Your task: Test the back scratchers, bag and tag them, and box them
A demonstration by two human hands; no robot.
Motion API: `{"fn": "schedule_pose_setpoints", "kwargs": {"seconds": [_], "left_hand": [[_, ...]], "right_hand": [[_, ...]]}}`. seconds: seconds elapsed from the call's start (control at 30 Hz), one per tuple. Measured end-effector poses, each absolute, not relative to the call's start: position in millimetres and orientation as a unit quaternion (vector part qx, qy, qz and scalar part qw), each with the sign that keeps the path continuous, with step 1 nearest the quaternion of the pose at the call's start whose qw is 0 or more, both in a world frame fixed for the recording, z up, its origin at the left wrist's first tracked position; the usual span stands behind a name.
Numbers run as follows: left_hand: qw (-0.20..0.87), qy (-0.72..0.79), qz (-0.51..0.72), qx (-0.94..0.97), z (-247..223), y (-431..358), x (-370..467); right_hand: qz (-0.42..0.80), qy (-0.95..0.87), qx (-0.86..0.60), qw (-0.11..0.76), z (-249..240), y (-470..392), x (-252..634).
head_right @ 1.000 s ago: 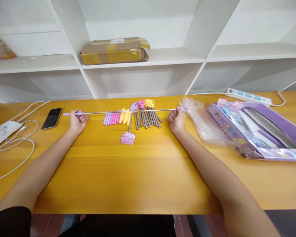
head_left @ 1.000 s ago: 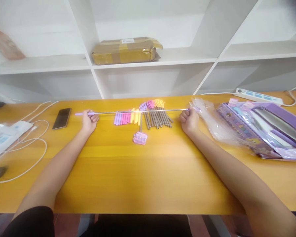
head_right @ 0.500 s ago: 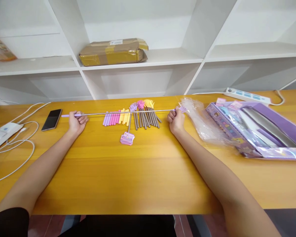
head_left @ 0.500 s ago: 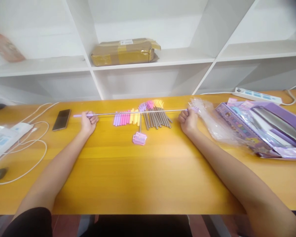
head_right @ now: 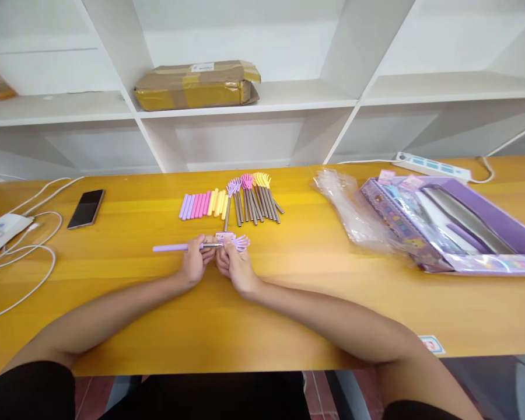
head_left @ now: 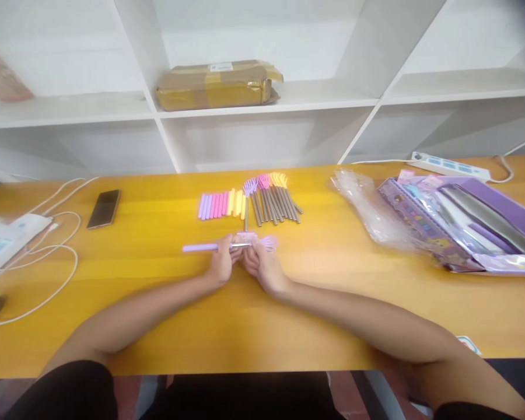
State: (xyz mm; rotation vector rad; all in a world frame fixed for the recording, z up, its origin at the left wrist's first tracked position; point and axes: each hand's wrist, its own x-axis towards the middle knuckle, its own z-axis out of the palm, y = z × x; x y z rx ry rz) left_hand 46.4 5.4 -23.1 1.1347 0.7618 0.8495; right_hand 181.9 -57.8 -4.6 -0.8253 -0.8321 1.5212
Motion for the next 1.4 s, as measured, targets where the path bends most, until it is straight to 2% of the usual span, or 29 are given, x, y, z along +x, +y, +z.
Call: {"fn": "schedule_pose_setpoints", "kwargs": {"seconds": [0.07, 0.57, 0.67, 0.77, 0.87, 1.0, 1.17, 1.23, 1.4], "left_hand": [[0.688, 0.339, 0.383, 0.514, -26, -8, 50], [0.673, 0.31, 0.381, 0.553, -12, -2, 51], [0.652, 0.287, 0.352, 0.607, -7, -3, 46], [0.612, 0.238, 0.248, 0.712, -1, -3, 43], [0.669, 0.175, 0.144, 0.708, -1, 1, 43], [0.773, 0.165, 0.143, 0.595, -6, 6, 46], [0.746, 0.201, 0.168, 0.613, -11, 6, 46], [0.736, 0.207, 0.168, 0.622, -10, 4, 45], [0.736, 0.211, 0.178, 0.618, -6, 1, 45]], "right_hand": [[0.677, -0.369, -0.336, 0.541, -7, -61, 184], [0.668, -0.396, -0.314, 0.545, -5, -47, 198], [0.644, -0.367, -0.333, 0.582, -2, -44, 202], [0.596, -0.339, -0.357, 0.634, 0, -38, 210], [0.543, -0.361, -0.392, 0.649, -1, -31, 219], [0.528, -0.409, -0.415, 0.618, -6, -29, 222], [0.552, -0.454, -0.432, 0.55, -9, -37, 214], [0.514, -0.486, -0.455, 0.542, -9, -38, 213], [0.291, -0.588, -0.524, 0.544, -3, -20, 233]]}}
